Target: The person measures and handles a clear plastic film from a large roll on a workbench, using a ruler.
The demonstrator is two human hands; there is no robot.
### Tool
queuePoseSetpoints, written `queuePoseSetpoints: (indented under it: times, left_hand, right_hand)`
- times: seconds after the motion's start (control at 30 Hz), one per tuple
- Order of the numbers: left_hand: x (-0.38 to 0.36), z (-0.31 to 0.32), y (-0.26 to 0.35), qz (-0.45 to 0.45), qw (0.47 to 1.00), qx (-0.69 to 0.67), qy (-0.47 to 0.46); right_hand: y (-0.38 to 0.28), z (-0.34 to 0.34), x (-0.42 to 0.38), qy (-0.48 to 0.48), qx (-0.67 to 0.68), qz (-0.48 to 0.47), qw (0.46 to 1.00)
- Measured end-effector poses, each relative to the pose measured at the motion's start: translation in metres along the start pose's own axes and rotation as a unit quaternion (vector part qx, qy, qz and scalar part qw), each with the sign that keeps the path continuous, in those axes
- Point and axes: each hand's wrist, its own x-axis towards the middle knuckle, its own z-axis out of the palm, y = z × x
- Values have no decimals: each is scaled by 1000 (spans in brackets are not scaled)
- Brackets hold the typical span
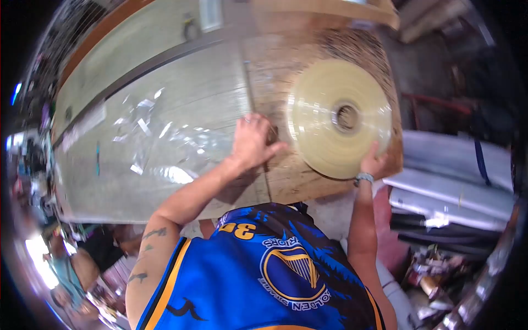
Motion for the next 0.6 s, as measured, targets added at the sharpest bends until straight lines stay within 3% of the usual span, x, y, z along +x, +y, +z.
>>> queuePoseSetpoints:
  times: [0.03, 0.07, 0.1, 0.13, 0.2, 0.23, 0.33, 0.37, 0.47, 0.57, 0.6]
  left_hand:
    - [-18, 8, -10, 31, 999, -24, 3]
    - [-32, 18, -21, 61, 997, -46, 6]
    - [-39, 28, -34, 82, 996, -35, 23]
    - [-40, 30, -45, 107, 993, -26, 39]
    - [-40, 18, -57, 95, 991, -90, -4]
    - [-41, 12, -63, 98, 987, -127, -24]
    - [-48, -24, -90, 103, 983, -147, -39]
    - [-52, -40, -104, 70, 976, -200, -49]
    - [-62, -65, -166, 3, 969, -223, -108]
    - [-82, -99, -209, -3, 980, -162, -112]
    - [-87, -97, -221, 4, 979, -167, -115]
  right_hand:
    - [19, 1, 9, -14, -36, -37, 999]
    - [3, -4, 3, -51, 1, 26, 998]
    - [-7, -6, 0, -43, -49, 29, 997]
    - [35, 4, 17, 3, -139, -24, 990]
    - [16, -4, 15, -58, -152, 23, 986]
    - [31, 2, 22, -48, -132, 8, 990]
    - [19, -1, 23, -35, -238, 40, 970]
    - [13, -4, 22, -47, -243, 53, 967]
    - [21, 4, 27, -20, -244, 67, 967]
    - [48, 7, 48, -93, -171, 56, 979]
    - [42, 4, 46, -106, -225, 71, 966]
